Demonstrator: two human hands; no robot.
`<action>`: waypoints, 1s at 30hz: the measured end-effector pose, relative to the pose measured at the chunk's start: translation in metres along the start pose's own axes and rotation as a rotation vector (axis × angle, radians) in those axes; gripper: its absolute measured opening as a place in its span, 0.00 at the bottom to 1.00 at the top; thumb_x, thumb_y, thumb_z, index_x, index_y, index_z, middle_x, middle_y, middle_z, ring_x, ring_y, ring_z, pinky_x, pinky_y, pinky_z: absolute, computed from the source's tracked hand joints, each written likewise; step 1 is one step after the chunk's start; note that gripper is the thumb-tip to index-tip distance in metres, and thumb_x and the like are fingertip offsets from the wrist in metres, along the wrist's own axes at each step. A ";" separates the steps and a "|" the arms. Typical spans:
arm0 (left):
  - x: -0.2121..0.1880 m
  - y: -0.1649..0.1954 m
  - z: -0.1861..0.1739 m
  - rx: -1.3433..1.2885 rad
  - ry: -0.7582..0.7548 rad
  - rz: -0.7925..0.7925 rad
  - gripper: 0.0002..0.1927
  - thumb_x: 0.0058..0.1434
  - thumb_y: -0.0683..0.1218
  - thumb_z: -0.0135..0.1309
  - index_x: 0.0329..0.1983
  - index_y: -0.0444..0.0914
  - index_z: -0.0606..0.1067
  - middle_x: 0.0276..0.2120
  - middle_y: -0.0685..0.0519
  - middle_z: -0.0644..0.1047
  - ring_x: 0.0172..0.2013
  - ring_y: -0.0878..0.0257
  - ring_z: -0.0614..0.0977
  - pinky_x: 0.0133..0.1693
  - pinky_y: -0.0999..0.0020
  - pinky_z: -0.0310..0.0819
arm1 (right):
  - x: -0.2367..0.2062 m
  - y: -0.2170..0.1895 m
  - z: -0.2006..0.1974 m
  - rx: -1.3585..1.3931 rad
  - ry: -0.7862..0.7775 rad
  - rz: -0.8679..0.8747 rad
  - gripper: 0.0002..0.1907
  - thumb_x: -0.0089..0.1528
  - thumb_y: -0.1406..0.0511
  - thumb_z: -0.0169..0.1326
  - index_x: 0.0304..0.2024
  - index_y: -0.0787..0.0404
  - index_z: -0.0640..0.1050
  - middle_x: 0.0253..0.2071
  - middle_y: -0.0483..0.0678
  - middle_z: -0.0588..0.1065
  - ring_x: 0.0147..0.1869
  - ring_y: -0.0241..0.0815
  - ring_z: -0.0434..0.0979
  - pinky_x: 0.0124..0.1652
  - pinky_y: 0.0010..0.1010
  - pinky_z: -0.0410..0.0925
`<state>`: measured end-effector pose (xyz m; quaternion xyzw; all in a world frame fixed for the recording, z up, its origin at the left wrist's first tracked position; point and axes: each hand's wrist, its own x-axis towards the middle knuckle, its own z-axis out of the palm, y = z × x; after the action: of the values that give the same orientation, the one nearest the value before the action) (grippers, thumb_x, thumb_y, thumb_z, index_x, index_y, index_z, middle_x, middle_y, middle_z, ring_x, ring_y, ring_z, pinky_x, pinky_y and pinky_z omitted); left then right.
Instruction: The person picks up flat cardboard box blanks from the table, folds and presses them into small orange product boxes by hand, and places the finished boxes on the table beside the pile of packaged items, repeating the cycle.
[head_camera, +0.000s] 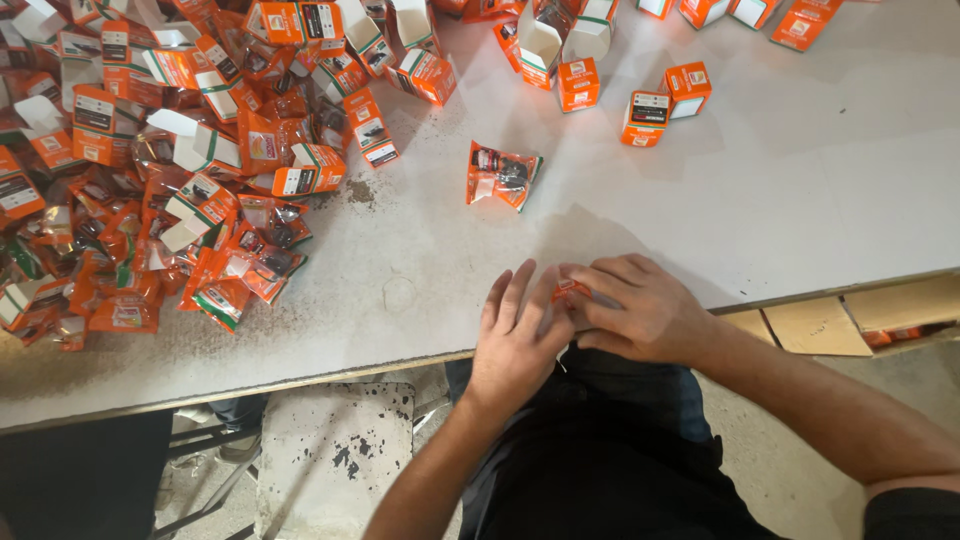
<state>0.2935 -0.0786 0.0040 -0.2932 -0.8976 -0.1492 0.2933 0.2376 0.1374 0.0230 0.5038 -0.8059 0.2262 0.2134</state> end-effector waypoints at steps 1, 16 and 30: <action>0.002 -0.002 -0.002 -0.023 0.000 0.011 0.16 0.55 0.42 0.60 0.48 0.39 0.75 0.62 0.43 0.71 0.62 0.42 0.73 0.60 0.42 0.72 | 0.002 -0.001 -0.002 -0.057 0.006 -0.026 0.16 0.54 0.58 0.64 0.38 0.59 0.76 0.58 0.51 0.74 0.54 0.53 0.75 0.49 0.46 0.69; 0.103 -0.205 0.001 0.337 0.056 -0.400 0.35 0.55 0.49 0.63 0.67 0.46 0.67 0.47 0.43 0.74 0.48 0.41 0.78 0.50 0.46 0.75 | 0.118 0.091 0.085 -0.038 0.016 -0.080 0.21 0.53 0.55 0.66 0.44 0.55 0.78 0.49 0.52 0.74 0.55 0.55 0.74 0.49 0.47 0.67; -0.009 -0.031 -0.005 -0.513 -0.057 -0.124 0.31 0.63 0.38 0.62 0.68 0.46 0.66 0.62 0.39 0.72 0.59 0.40 0.78 0.57 0.54 0.78 | 0.014 0.015 0.005 0.516 -0.035 0.629 0.22 0.59 0.68 0.57 0.57 0.58 0.77 0.42 0.52 0.77 0.45 0.48 0.80 0.43 0.38 0.73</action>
<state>0.2829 -0.1088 -0.0012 -0.3065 -0.8546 -0.3814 0.1741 0.2176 0.1308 0.0247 0.2733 -0.8411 0.4665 -0.0135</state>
